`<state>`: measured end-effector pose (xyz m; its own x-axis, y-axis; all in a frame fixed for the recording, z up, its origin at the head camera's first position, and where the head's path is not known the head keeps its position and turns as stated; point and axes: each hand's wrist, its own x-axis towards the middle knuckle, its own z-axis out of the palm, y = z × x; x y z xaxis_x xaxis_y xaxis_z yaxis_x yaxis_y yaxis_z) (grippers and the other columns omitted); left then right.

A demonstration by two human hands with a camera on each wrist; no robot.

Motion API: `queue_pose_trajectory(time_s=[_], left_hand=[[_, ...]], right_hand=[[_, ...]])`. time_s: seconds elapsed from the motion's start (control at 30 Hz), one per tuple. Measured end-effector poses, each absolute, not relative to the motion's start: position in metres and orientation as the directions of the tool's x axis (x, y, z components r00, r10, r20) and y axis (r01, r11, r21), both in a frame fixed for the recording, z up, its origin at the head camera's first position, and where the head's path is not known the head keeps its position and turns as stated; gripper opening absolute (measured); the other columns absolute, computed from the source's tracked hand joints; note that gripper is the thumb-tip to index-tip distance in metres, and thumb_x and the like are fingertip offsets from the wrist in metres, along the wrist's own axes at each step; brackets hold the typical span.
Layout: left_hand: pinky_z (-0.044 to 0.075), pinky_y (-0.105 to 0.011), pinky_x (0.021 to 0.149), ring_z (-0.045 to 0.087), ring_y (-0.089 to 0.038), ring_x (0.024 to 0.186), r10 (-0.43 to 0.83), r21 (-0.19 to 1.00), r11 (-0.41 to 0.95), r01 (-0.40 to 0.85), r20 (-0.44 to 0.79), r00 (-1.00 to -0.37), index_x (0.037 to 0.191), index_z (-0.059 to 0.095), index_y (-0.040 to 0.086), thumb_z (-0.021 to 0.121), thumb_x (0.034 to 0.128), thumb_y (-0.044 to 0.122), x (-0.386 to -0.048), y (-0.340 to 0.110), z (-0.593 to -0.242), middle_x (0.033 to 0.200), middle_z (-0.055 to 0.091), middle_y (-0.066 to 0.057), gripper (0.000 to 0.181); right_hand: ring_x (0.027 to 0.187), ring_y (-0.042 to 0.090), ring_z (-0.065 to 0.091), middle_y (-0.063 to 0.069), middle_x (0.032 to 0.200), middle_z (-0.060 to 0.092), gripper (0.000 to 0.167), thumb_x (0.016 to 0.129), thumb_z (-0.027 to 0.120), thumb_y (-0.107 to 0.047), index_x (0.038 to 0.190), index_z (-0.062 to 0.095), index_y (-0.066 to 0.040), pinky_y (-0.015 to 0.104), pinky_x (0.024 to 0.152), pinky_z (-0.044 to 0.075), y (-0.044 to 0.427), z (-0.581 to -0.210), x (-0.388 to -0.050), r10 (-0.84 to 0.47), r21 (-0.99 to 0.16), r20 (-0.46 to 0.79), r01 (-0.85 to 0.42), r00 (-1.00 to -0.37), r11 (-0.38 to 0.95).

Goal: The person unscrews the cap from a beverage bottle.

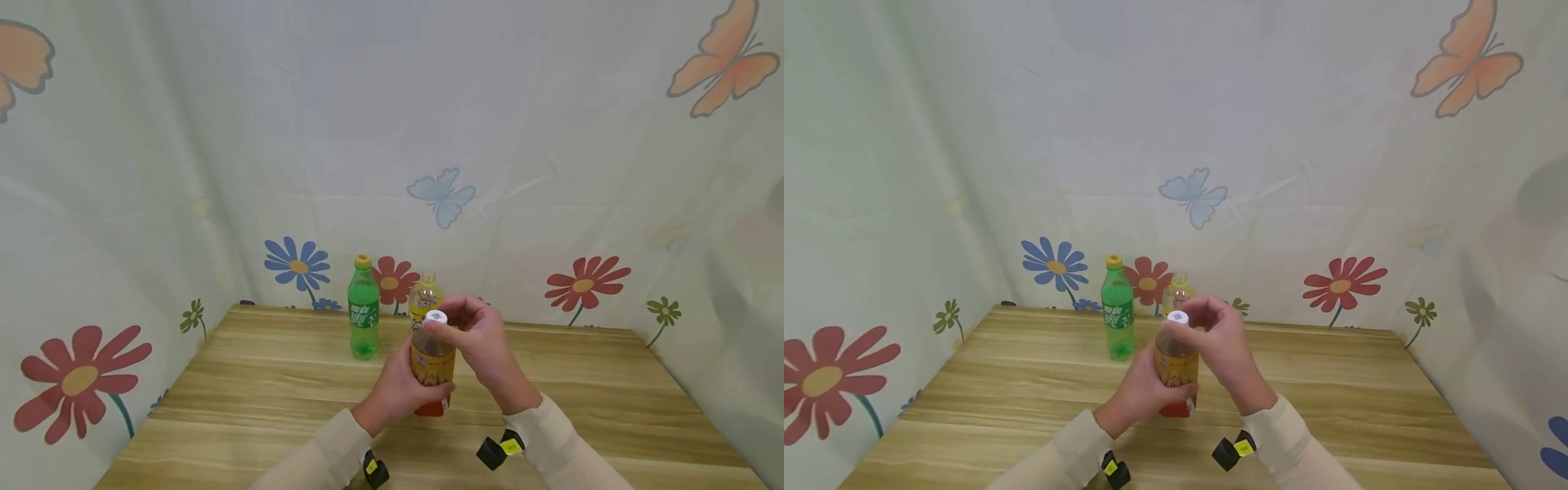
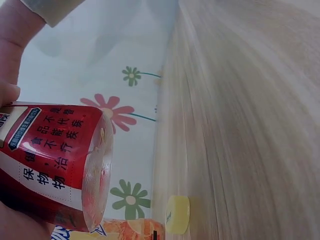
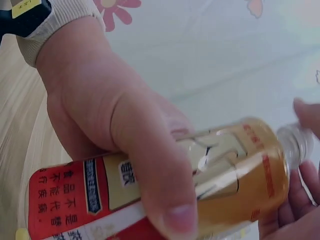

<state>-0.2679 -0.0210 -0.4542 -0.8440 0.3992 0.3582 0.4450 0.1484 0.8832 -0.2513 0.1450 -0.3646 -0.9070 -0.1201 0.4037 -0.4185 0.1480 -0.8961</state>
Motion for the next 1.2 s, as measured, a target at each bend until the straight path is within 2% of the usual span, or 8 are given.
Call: queue_pose_trajectory(time_s=[0.1, 0.37, 0.93, 1.2], left_hand=[[0.054, -0.033, 0.103, 0.064, -0.012, 0.116, 0.398, 0.876, 0.157, 0.456, 0.367, -0.841, 0.144, 0.042, 0.033, 0.085, 0.0843, 0.022, -0.2677, -0.0200, -0.4540, 0.133, 0.061, 0.009, 0.075], [0.053, -0.028, 0.101, 0.064, -0.009, 0.114, 0.397, 0.872, 0.171, 0.458, 0.365, -0.842, 0.144, 0.041, 0.038, 0.086, 0.0832, 0.024, -0.2671, -0.0187, -0.4526, 0.131, 0.061, 0.012, 0.077], [0.054, -0.037, 0.102, 0.064, -0.012, 0.113, 0.372, 0.898, 0.159, 0.411, 0.331, -0.867, 0.143, 0.042, 0.037, 0.086, 0.0834, 0.026, -0.2685, -0.0182, -0.4529, 0.129, 0.061, 0.011, 0.074], [0.054, -0.039, 0.104, 0.064, -0.012, 0.115, 0.363, 0.898, 0.152, 0.413, 0.338, -0.868, 0.142, 0.042, 0.036, 0.086, 0.0836, 0.023, -0.2691, -0.0205, -0.4540, 0.130, 0.060, 0.011, 0.074]], right_hand=[[0.094, 0.025, 0.063, 0.008, 0.102, 0.067, 0.035, 0.084, 0.086, -0.022, 0.108, 0.068, -0.004, 0.029, 0.082, 0.057, 0.1426, -0.3627, -0.2483, -0.067, -0.906, 0.378, -0.383, -0.924, 0.180], [0.094, 0.025, 0.061, 0.011, 0.103, 0.067, 0.040, 0.079, 0.090, -0.027, 0.105, 0.069, -0.005, 0.028, 0.081, 0.056, 0.1383, -0.3600, -0.2440, -0.009, -0.909, 0.357, -0.349, -0.934, 0.228], [0.096, 0.025, 0.063, 0.011, 0.106, 0.070, 0.036, 0.083, 0.087, -0.029, 0.106, 0.071, -0.005, 0.027, 0.084, 0.056, 0.1366, -0.3591, -0.2423, -0.011, -0.908, 0.362, -0.355, -0.932, 0.223], [0.099, 0.023, 0.064, 0.010, 0.108, 0.071, 0.033, 0.087, 0.083, -0.028, 0.110, 0.073, -0.006, 0.026, 0.088, 0.056, 0.1390, -0.3602, -0.2447, -0.078, -0.894, 0.375, -0.382, -0.924, 0.233]])
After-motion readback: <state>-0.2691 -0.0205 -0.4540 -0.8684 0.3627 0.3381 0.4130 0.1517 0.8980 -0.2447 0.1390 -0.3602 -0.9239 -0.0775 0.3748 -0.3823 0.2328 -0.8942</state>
